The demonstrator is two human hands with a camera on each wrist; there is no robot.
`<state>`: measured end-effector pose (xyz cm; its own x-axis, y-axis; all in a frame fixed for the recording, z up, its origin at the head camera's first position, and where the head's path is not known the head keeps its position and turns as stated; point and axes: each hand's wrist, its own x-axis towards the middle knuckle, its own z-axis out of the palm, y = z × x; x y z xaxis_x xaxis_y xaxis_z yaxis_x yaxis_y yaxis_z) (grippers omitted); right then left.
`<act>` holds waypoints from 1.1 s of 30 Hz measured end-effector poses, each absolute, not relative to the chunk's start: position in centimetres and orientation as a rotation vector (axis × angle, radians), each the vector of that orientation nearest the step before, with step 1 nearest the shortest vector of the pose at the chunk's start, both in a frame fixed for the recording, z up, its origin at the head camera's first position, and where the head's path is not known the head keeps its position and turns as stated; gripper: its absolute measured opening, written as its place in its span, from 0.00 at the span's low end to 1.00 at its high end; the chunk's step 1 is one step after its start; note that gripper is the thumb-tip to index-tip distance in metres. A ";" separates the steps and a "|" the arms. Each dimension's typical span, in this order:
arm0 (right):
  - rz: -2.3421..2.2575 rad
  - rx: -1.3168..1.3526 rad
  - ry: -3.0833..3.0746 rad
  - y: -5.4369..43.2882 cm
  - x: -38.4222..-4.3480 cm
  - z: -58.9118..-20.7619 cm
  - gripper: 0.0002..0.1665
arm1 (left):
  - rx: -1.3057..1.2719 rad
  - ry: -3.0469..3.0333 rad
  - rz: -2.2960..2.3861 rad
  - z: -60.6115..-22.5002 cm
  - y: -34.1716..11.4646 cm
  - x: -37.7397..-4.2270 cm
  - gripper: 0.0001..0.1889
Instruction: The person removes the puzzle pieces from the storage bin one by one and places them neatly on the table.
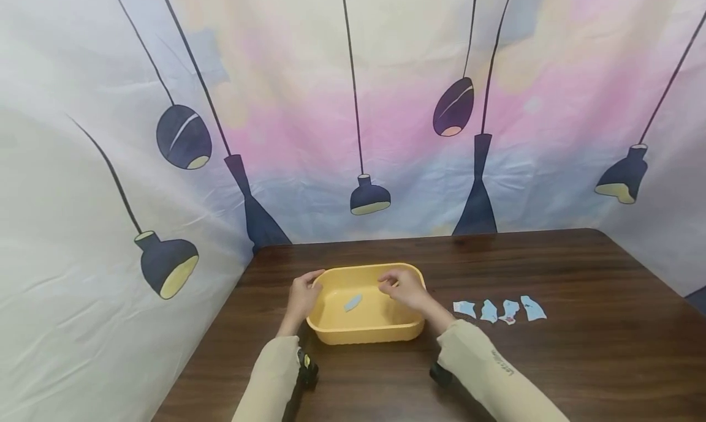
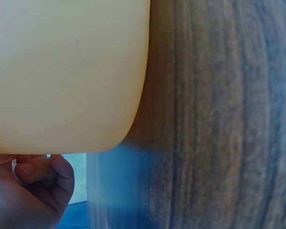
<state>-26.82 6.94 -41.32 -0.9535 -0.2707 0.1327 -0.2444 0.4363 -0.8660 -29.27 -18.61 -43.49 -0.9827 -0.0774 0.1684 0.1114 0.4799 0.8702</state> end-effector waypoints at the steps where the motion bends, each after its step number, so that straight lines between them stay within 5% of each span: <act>1: -1.576 -0.480 2.639 6.4 -26.9 -41.5 0.16 | -0.029 -2.541 -1.513 -43.5 -18.6 -29.3 0.20; 12: -1.498 -0.550 2.626 1.3 -27.1 -42.8 0.15 | -0.035 -2.547 -1.481 -43.3 -18.3 -29.4 0.20; 22: -1.230 -0.493 2.594 0.5 -26.4 -43.1 0.30 | -0.017 -2.538 -1.469 -44.0 -18.1 -29.1 0.19; 33: -0.996 -0.592 2.745 0.1 -27.0 -43.0 0.18 | -0.009 -2.523 -1.481 -43.6 -18.4 -29.5 0.19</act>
